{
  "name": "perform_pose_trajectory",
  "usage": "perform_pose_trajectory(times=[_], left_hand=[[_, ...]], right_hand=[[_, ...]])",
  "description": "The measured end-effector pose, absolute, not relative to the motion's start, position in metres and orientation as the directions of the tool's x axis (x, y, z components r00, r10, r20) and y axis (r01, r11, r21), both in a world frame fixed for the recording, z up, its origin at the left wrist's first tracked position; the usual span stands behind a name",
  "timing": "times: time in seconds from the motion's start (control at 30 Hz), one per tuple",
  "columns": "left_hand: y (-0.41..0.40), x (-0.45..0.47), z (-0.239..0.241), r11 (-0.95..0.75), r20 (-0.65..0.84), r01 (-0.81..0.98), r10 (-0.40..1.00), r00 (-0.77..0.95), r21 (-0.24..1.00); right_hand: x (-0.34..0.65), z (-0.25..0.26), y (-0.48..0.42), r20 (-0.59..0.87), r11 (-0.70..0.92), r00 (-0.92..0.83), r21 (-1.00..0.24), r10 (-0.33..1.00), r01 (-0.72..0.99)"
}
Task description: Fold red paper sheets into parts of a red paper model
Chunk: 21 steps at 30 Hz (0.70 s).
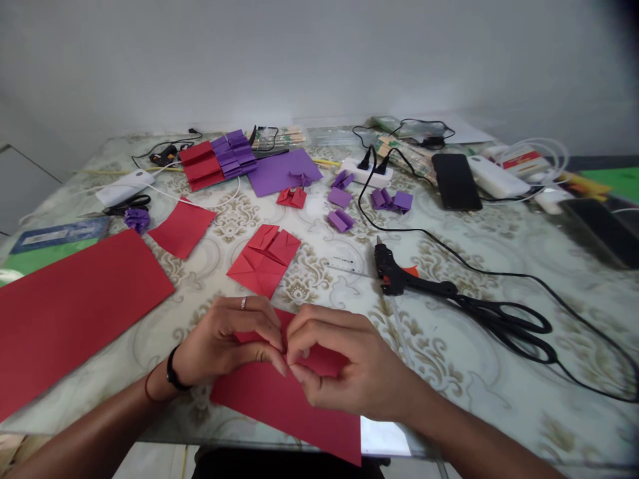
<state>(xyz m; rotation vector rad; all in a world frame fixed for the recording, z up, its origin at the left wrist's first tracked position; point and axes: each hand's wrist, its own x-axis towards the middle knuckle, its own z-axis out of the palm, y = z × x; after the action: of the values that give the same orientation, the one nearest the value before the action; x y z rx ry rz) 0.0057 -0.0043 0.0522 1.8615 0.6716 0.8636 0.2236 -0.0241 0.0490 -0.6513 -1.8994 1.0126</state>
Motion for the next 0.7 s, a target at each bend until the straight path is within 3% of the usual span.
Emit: perform_pose_trajectory(times=[0.27,0.4,0.5,0.6,0.7], left_hand=[[-0.005,0.005,0.049,-0.415,0.271,0.114,0.752,0.601,0.903],[-0.002,0.001,0.046,-0.498,0.295,0.174,0.723,0.625,0.850],[0.005,-0.005,0.039,-0.582,0.284,0.346,0.729,0.623,0.736],[0.012,-0.012,0.026,-0.664,0.218,0.543,0.713,0.666,0.514],[0.014,-0.014,0.015,-0.686,0.158,0.608,0.705,0.692,0.399]], right_hand=[[0.224,0.056,-0.025,0.432,0.510,-0.493,-0.860,0.755,0.027],[0.233,0.058,-0.019,0.402,0.496,-0.458,-0.862,0.792,0.102],[0.250,0.055,-0.005,0.325,0.461,-0.417,-0.842,0.849,0.281],[0.266,0.048,0.014,0.156,0.341,-0.359,-0.771,0.920,0.537],[0.271,0.039,0.024,0.066,0.299,-0.362,-0.708,0.930,0.640]])
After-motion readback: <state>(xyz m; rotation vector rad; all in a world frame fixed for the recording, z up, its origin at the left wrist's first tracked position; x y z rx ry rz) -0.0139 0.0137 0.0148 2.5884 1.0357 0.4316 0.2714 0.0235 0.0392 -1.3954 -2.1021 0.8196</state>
